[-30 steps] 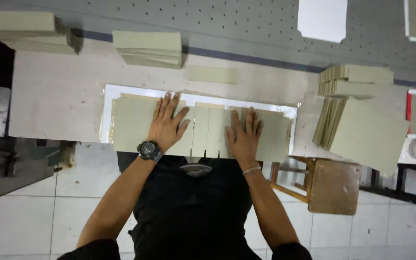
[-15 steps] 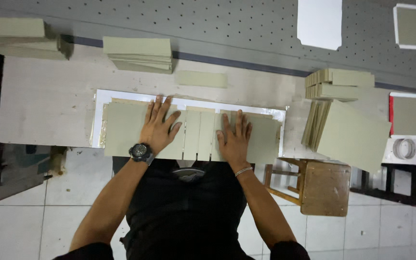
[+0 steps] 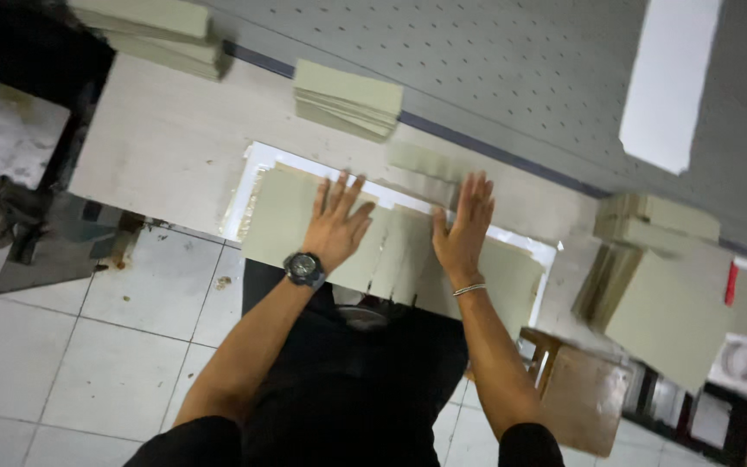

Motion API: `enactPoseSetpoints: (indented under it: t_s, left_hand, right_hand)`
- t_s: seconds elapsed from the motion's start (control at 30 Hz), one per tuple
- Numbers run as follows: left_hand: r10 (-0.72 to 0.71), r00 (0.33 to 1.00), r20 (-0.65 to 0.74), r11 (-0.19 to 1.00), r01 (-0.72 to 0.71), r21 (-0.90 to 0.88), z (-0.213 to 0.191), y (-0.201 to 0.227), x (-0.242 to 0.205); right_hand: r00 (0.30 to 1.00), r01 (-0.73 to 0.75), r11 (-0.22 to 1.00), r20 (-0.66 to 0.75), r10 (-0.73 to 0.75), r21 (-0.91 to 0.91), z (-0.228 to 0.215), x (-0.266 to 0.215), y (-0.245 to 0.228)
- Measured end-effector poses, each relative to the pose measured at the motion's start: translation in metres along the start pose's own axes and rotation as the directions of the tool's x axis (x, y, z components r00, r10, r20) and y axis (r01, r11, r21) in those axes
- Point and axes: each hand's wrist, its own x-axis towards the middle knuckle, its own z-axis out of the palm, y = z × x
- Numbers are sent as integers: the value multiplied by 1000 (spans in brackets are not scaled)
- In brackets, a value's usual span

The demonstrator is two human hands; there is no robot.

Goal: The person places stacks of beige book blocks onto a white board on a table. They then cover the blocks with a red cover sheet, press it down, and remove it. This process is repeated multiple times.

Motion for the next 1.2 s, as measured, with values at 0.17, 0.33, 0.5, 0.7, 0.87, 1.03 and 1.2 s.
enactPoseSetpoints:
  t_s: [0.17, 0.33, 0.5, 0.7, 0.87, 1.03, 1.2]
  left_hand:
    - [-52, 999, -7, 998, 52, -46, 1, -3, -2]
    - [-56, 998, 27, 969, 61, -239, -2, -6, -2]
    - [-60, 998, -9, 957, 55, -286, 1, -9, -5]
    - [-84, 996, 22, 917, 85, -391, -11, -12, 0]
    - [-107, 994, -11, 916, 94, -390, -28, -6, 4]
    - [-123, 991, 60, 896, 137, -423, -30, -9, 5]
    - [-115, 993, 3, 903, 105, -416, -19, -20, 8]
  right_hand:
    - [963, 262, 963, -89, -256, 66, 2, 111, -78]
    - [910, 415, 901, -43, -413, 122, 31, 212, -198]
    - [861, 467, 882, 196, -469, 62, 106, 291, -266]
    - [771, 169, 986, 623, -132, 0, 167, 352, -314]
    - [608, 28, 993, 790, 75, -116, 178, 363, -344]
    - [522, 184, 917, 826, 214, -353, 178, 366, -353]
    - [698, 49, 975, 706, 120, -215, 190, 398, -318]
